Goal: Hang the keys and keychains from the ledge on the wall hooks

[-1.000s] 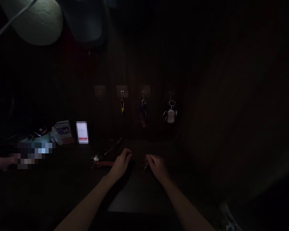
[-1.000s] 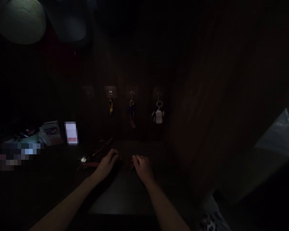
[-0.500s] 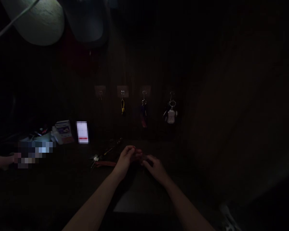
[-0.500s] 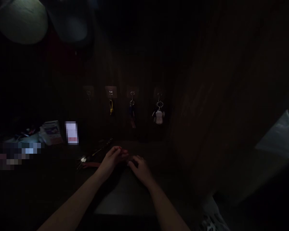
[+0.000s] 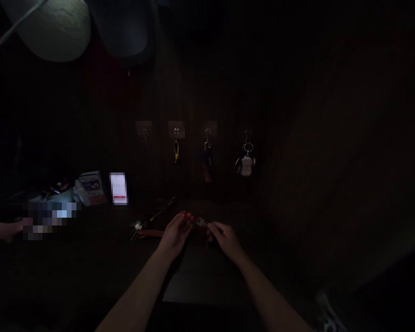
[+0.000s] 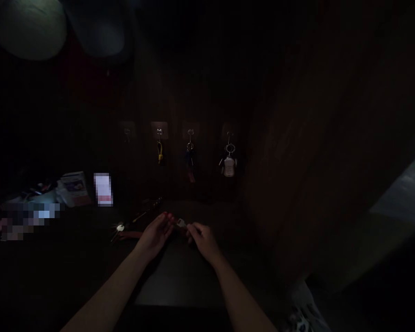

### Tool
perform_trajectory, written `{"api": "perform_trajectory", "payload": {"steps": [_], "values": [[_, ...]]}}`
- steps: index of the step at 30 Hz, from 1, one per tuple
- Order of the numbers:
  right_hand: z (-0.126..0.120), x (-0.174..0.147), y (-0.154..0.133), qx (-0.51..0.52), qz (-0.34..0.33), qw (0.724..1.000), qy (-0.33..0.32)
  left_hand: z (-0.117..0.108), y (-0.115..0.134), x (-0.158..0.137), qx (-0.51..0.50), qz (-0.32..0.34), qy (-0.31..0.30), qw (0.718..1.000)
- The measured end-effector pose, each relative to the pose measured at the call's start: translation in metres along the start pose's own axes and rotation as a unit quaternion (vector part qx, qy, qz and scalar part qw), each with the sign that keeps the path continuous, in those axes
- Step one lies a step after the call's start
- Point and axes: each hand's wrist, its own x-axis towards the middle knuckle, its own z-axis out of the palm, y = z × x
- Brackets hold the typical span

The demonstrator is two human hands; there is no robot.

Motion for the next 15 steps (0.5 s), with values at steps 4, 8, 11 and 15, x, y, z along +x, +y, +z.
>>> {"api": "perform_trajectory", "payload": {"steps": [4, 8, 11, 15], "values": [[-0.0003, 0.0003, -0.0017, 0.013, -0.014, 1.000, -0.009, 0.0011, 0.0056, -0.0028, -0.015, -0.005, 0.013, 1.000], [0.0002, 0.0009, -0.0004, 0.014, -0.014, 1.000, -0.019, 0.0012, 0.0074, -0.0035, -0.030, -0.002, 0.028, 0.999], [0.0002, 0.0011, 0.0004, 0.010, -0.011, 1.000, -0.022, 0.0006, 0.0069, -0.0035, -0.030, -0.002, 0.035, 0.999], [-0.0010, 0.0015, 0.0009, 0.009, -0.011, 1.000, -0.015, 0.0002, 0.0064, -0.0040, -0.024, -0.006, 0.045, 0.999]]}}
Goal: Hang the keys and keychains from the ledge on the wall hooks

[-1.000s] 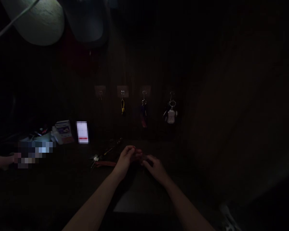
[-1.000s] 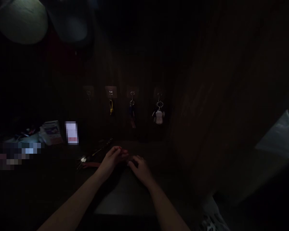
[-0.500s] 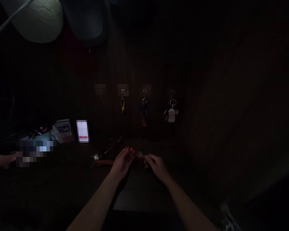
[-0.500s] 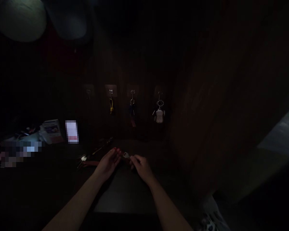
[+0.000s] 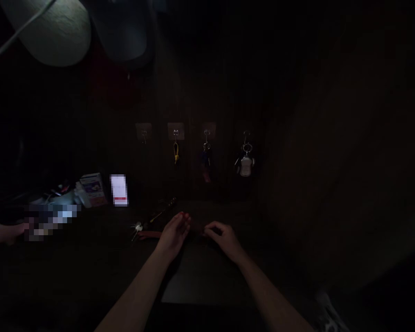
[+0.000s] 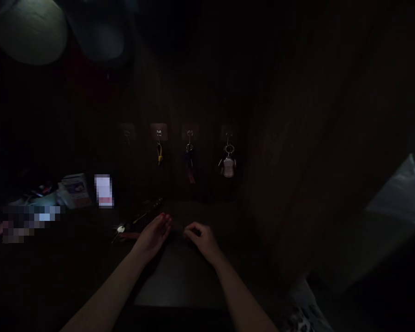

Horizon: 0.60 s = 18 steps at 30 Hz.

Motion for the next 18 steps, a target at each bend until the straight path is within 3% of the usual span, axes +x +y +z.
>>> {"api": "perform_trajectory", "payload": {"steps": [12, 18], "values": [[0.001, 0.002, 0.000, -0.009, -0.004, 1.000, 0.021, -0.001, 0.002, 0.000, 0.019, 0.014, -0.007, 1.000], [0.004, 0.002, 0.004, 0.001, -0.001, 1.000, 0.014, 0.007, 0.016, 0.002, 0.068, 0.059, -0.024, 0.996]]}}
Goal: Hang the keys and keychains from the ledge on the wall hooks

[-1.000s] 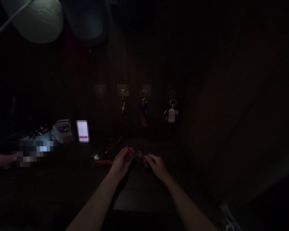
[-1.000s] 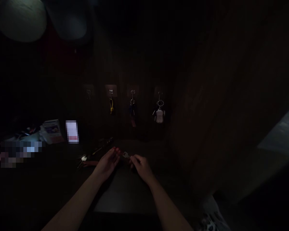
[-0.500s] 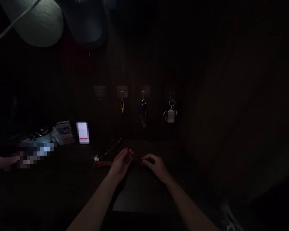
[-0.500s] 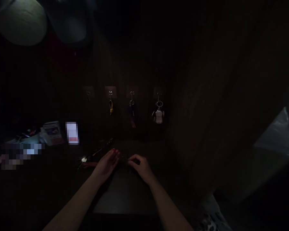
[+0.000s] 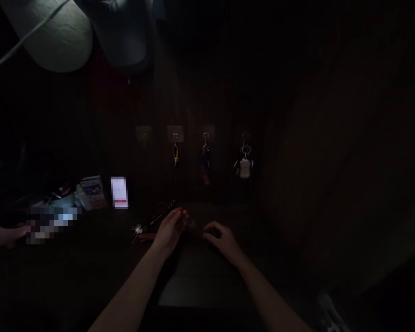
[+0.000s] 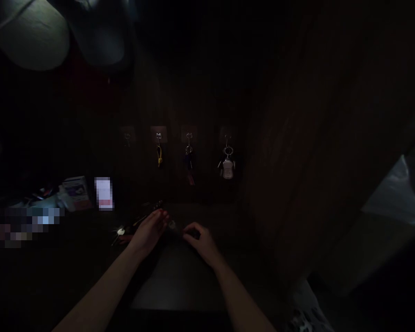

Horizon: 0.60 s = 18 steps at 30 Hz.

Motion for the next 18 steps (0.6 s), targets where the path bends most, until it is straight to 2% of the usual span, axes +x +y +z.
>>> {"api": "perform_trajectory", "payload": {"steps": [6, 10, 18], "values": [[0.001, 0.000, 0.003, -0.016, 0.004, 1.000, 0.005, 0.009, 0.031, 0.011, 0.090, 0.073, -0.013, 0.993], [0.001, -0.001, 0.002, -0.038, -0.006, 0.999, 0.007, 0.018, 0.055, 0.022, 0.115, 0.117, -0.029, 0.986], [-0.002, -0.003, -0.003, -0.053, -0.019, 0.998, -0.006, 0.052, 0.102, 0.043, 0.156, 0.232, 0.006, 0.960]]}}
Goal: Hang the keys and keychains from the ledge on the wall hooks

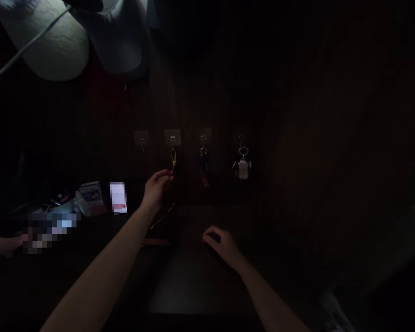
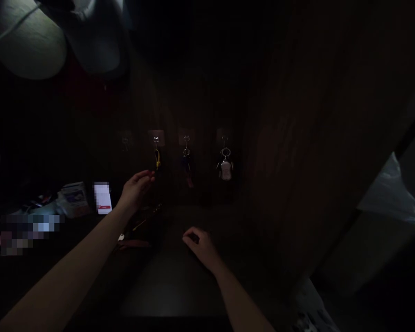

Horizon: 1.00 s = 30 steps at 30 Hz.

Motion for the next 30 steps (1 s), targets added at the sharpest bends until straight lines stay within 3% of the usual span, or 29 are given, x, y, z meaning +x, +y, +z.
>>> {"api": "perform_trajectory", "payload": {"steps": [6, 15, 22, 27, 30], "values": [[-0.002, -0.001, -0.005, 0.004, -0.006, 1.000, -0.003, 0.017, 0.019, 0.028, 0.040, 0.110, 0.023, 0.993], [-0.001, -0.003, -0.005, -0.003, -0.007, 1.000, 0.003, 0.041, 0.033, 0.064, 0.092, 0.193, 0.063, 0.975], [-0.001, -0.003, -0.005, -0.010, -0.010, 1.000, -0.001, 0.044, 0.026, 0.081, 0.241, 0.232, 0.086, 0.938], [-0.001, -0.002, -0.005, -0.019, -0.014, 1.000, 0.001, 0.046, 0.025, 0.080, 0.342, 0.256, 0.108, 0.898], [0.000, -0.002, -0.005, -0.024, -0.010, 1.000, 0.002, 0.047, 0.027, 0.076, 0.370, 0.252, 0.113, 0.887]]}}
